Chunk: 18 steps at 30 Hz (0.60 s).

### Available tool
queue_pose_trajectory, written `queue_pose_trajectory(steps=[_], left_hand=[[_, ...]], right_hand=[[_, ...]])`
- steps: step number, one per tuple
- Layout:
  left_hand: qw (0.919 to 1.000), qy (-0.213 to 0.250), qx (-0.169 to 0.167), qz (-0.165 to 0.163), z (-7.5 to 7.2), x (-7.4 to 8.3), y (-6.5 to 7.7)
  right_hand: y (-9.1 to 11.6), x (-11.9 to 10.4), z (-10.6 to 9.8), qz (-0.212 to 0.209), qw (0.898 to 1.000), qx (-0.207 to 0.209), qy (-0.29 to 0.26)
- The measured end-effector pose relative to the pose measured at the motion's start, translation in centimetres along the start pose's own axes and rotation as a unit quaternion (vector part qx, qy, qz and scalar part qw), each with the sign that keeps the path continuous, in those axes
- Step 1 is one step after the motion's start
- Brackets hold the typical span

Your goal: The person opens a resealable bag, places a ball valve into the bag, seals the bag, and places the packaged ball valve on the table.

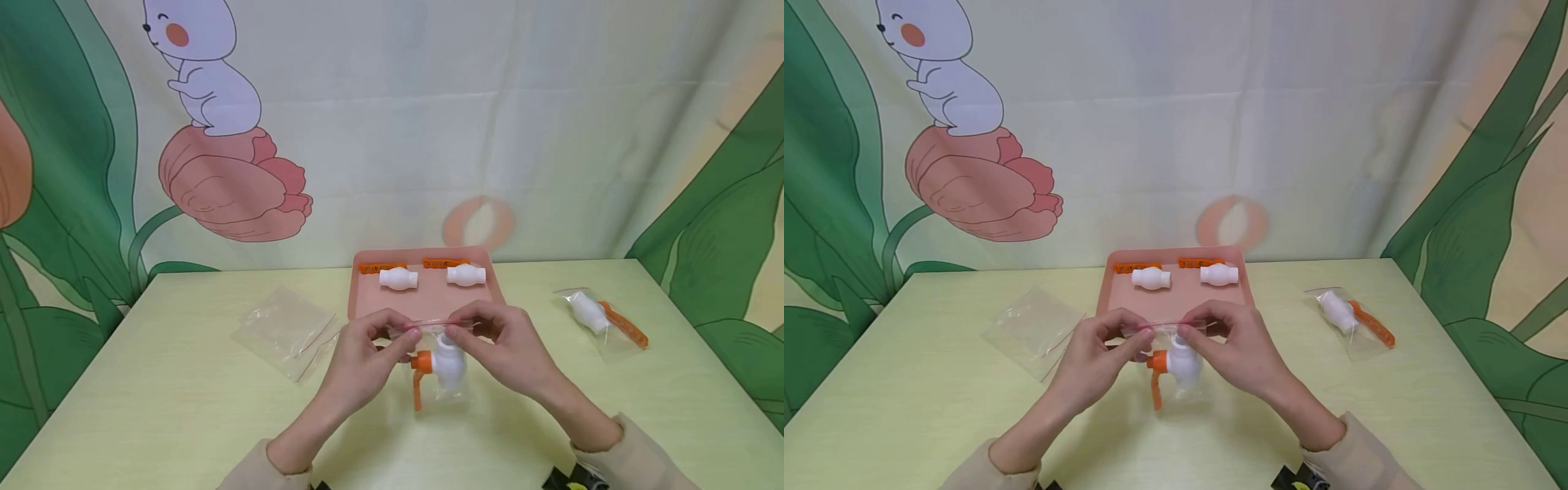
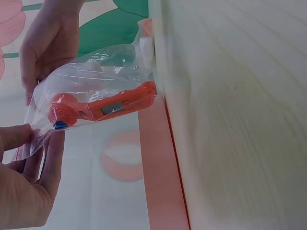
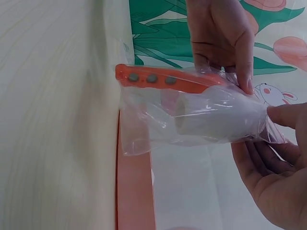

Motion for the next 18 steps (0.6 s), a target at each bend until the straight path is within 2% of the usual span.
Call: queue_pose_trajectory(steps=[5, 12, 18], left_hand=[[0.9994, -0.025, 0.002, 0.026, 0.0, 0.3, 0.2], [0.9975, -0.052, 0.003, 0.048, 0.1, 0.6, 0.3], [0.9951, -0.073, -0.004, 0.067, 0.2, 0.8, 0.3]], right_hand=[[0.0, -0.2, 0.4, -0.017, 1.000, -0.008, -0.005], [0.1, -0.7, 0.7, -0.052, 0.998, -0.010, 0.026], [0.2, -1.1, 0.8, -0.064, 0.997, -0.006, 0.042]])
Point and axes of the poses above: each hand's wrist, its own y-axis away from the middle knuckle, its own z-axis out of the palm, x = y × z, the point moved 6 cm from there along -y, towards the middle knuckle, and after that the axes turned 12 degrees about x, right-handed, at the moved point
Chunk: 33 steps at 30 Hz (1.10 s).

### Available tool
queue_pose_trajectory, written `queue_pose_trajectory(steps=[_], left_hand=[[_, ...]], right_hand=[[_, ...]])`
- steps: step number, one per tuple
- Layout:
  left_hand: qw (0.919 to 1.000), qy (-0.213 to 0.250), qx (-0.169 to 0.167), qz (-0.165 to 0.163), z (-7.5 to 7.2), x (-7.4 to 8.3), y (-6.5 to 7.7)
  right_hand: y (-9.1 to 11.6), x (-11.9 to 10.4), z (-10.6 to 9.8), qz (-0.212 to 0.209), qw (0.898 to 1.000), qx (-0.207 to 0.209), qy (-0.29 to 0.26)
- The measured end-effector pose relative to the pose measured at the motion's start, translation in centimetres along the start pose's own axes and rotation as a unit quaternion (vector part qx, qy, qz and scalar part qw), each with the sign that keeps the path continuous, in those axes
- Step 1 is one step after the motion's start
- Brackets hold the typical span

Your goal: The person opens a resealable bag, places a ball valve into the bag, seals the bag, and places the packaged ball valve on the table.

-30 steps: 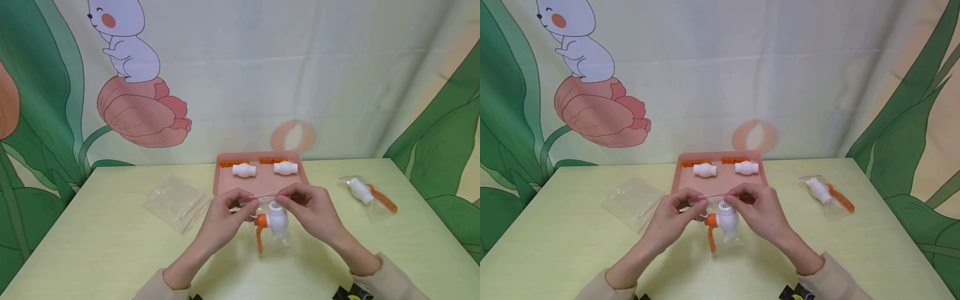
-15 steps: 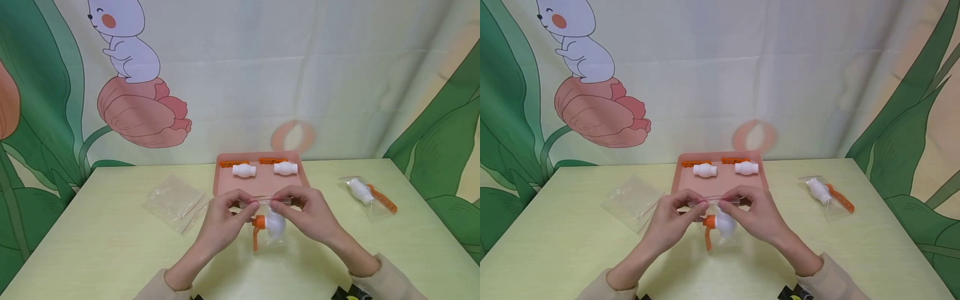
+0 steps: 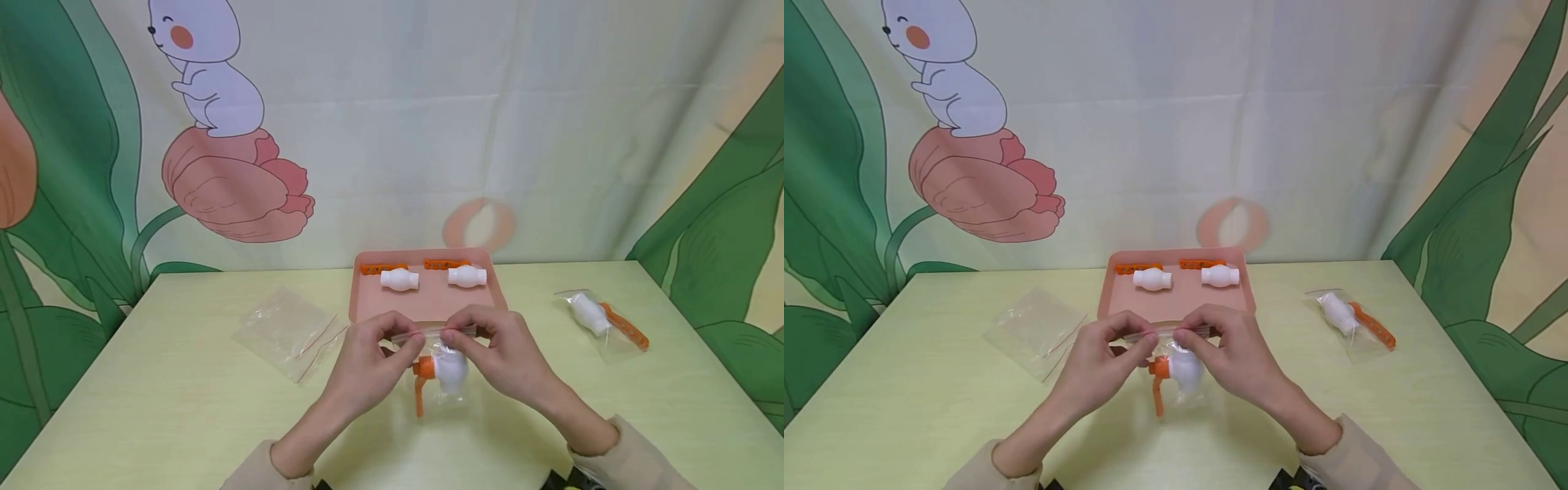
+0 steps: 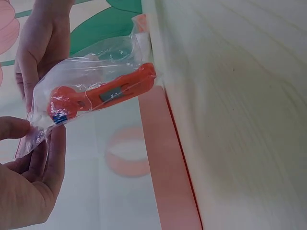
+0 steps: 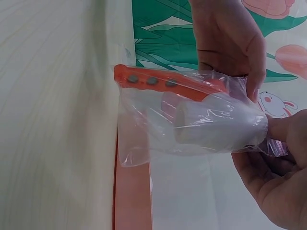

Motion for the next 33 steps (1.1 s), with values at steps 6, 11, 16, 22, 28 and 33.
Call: queue_pose_trajectory(steps=[6, 11, 16, 22, 28, 33], left_hand=[[0.9996, -0.018, -0.015, 0.013, 0.2, 0.0, 0.0], [0.9991, -0.010, -0.026, 0.032, 0.3, -0.1, -0.1], [0.9984, -0.006, -0.037, 0.042, 0.5, -0.1, 0.0], [0.9968, -0.034, -0.043, 0.058, 0.6, -0.1, 0.2], [0.9947, -0.044, -0.043, 0.082, 0.7, 0.3, 0.3], [0.9913, -0.055, -0.042, 0.112, 0.9, 0.5, 0.4]], right_hand=[[0.3, -0.1, 0.1, -0.009, 1.000, 0.001, -0.002], [0.4, -0.2, 0.2, -0.029, 1.000, 0.000, -0.010], [0.3, -0.5, 0.3, -0.058, 0.998, -0.005, -0.006], [0.1, -0.8, 0.3, -0.100, 0.994, -0.032, 0.036], [-0.1, -1.2, 0.4, -0.143, 0.987, -0.051, 0.055], [-0.1, -1.3, 0.4, -0.143, 0.985, -0.069, 0.072]])
Point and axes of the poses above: each hand's wrist, its own y-axis away from the middle knuckle, its own z-axis out of the palm, x = y × z, the point moved 6 cm from there along -y, towards the middle knuckle, and after that the axes turned 12 degrees about x, right-handed, at the moved point
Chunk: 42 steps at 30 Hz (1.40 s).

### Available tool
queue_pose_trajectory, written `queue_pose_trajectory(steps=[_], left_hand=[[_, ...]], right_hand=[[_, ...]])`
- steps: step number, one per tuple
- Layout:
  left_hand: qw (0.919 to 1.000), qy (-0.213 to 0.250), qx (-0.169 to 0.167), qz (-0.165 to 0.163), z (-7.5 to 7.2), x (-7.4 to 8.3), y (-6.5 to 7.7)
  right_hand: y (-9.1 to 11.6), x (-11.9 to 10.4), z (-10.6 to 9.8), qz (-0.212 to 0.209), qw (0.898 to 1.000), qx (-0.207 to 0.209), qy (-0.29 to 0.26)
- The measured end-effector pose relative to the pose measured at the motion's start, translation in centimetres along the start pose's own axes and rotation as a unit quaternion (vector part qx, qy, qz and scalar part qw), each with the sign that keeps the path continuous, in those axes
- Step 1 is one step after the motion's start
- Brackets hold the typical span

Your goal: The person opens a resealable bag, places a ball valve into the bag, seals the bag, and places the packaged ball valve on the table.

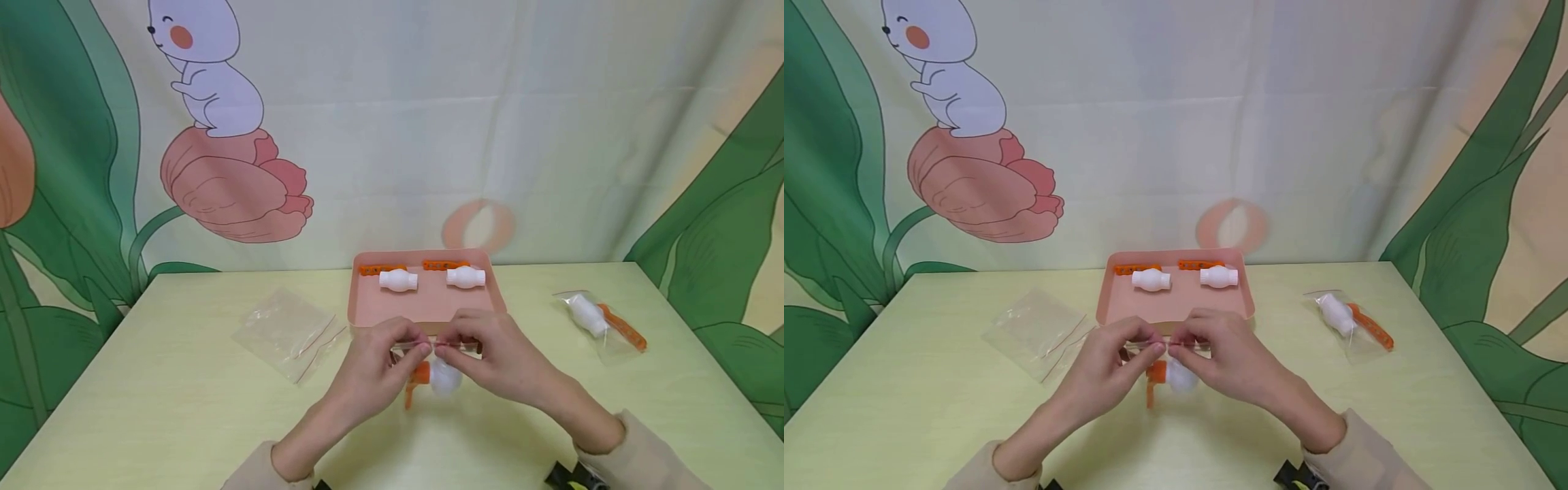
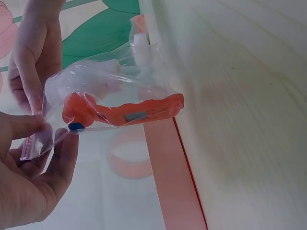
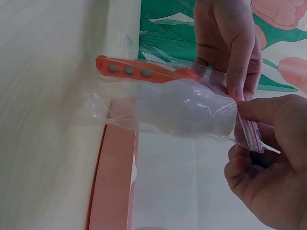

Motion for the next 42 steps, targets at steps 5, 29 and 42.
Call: queue_pose_trajectory(steps=[5, 29, 42], left_hand=[[0.9997, -0.008, -0.009, 0.021, 0.2, 0.2, 0.1], [0.9966, -0.057, 0.004, 0.059, -0.3, 0.8, -0.4], [0.9994, -0.015, 0.016, -0.027, -1.0, 0.3, -0.6]], right_hand=[[0.1, -0.2, 0.2, -0.007, 1.000, -0.025, -0.009], [0.4, 0.3, -0.4, -0.106, 0.993, -0.034, 0.044], [0.4, 0.1, -1.4, -0.091, 0.995, 0.011, 0.026]])
Point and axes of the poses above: each hand's wrist, its own y-axis away from the middle knuckle, its own z-axis out of the palm, x = y × z, the point moved 6 cm from there along -y, towards the middle knuckle, and after that the axes turned 12 degrees about x, right-handed, at the moved point
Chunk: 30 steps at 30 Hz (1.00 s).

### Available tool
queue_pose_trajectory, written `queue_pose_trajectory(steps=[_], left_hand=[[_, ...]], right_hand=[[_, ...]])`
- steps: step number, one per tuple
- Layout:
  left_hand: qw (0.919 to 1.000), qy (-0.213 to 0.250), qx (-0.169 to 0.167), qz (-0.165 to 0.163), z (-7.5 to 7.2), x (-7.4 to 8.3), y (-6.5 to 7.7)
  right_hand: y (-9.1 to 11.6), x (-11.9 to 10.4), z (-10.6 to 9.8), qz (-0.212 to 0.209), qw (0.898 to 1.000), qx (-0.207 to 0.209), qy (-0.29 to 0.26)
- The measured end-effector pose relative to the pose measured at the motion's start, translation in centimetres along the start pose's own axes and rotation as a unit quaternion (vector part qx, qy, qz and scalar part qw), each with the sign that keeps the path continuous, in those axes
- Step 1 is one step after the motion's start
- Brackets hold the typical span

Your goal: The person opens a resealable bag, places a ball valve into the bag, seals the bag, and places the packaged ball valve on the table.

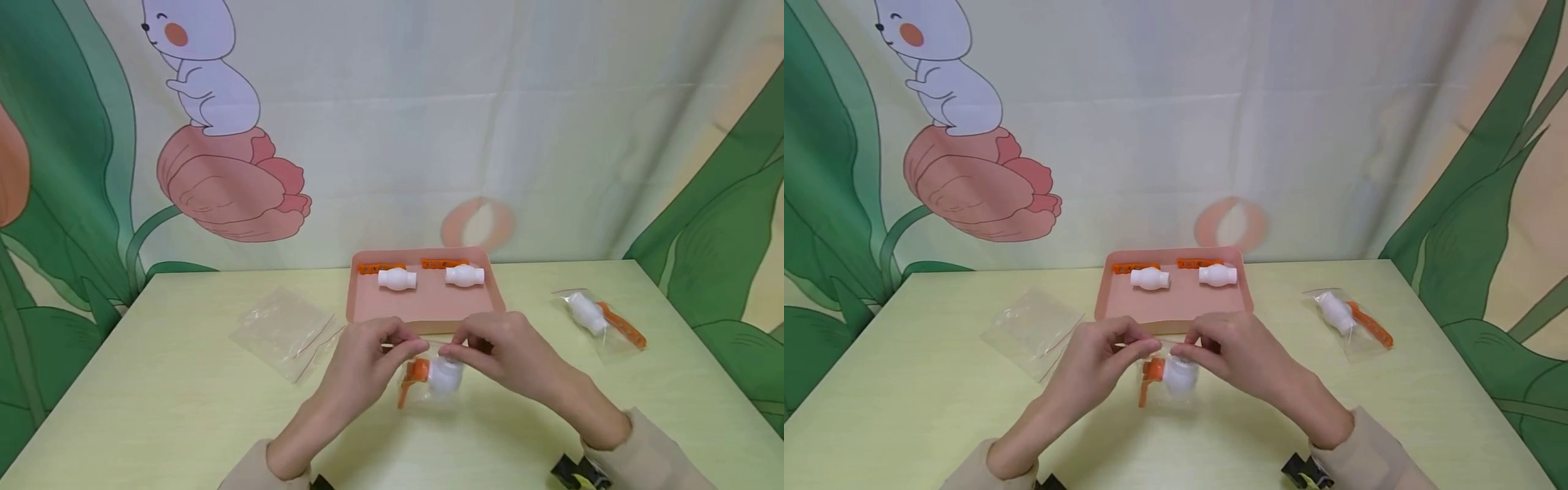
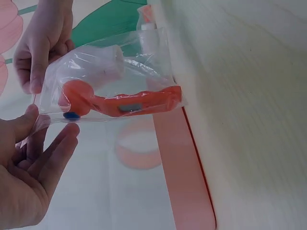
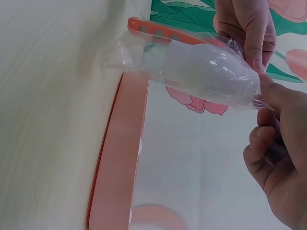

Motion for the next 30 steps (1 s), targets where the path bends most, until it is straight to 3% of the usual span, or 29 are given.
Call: queue_pose_trajectory(steps=[7, 11, 18, 25, 30], left_hand=[[0.9976, 0.052, -0.005, -0.046, -0.3, -0.4, 0.1], [0.9941, 0.081, -0.001, -0.072, -0.4, -0.8, 0.1], [0.9880, 0.120, 0.008, -0.097, -0.5, -1.2, 0.1], [0.9852, 0.133, 0.012, -0.107, -0.4, -1.2, 0.0], [0.9809, 0.150, 0.013, -0.123, -0.2, -1.3, 0.0]], right_hand=[[0.3, 0.2, -0.5, 0.017, 1.000, 0.018, -0.018], [0.7, 0.9, -0.7, 0.073, 0.997, 0.022, -0.006], [1.5, 1.7, -0.6, 0.175, 0.984, 0.037, -0.019], [2.2, 1.5, 1.0, 0.191, 0.981, 0.007, -0.035], [2.4, 1.0, 1.9, 0.187, 0.981, 0.016, -0.043]])
Point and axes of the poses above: each hand's wrist, its own y-axis away from the middle knuckle, its own z-axis out of the palm, x = y × z, the point moved 6 cm from there along -y, towards the middle knuckle, and after that the axes turned 12 degrees about x, right-handed, at the moved point
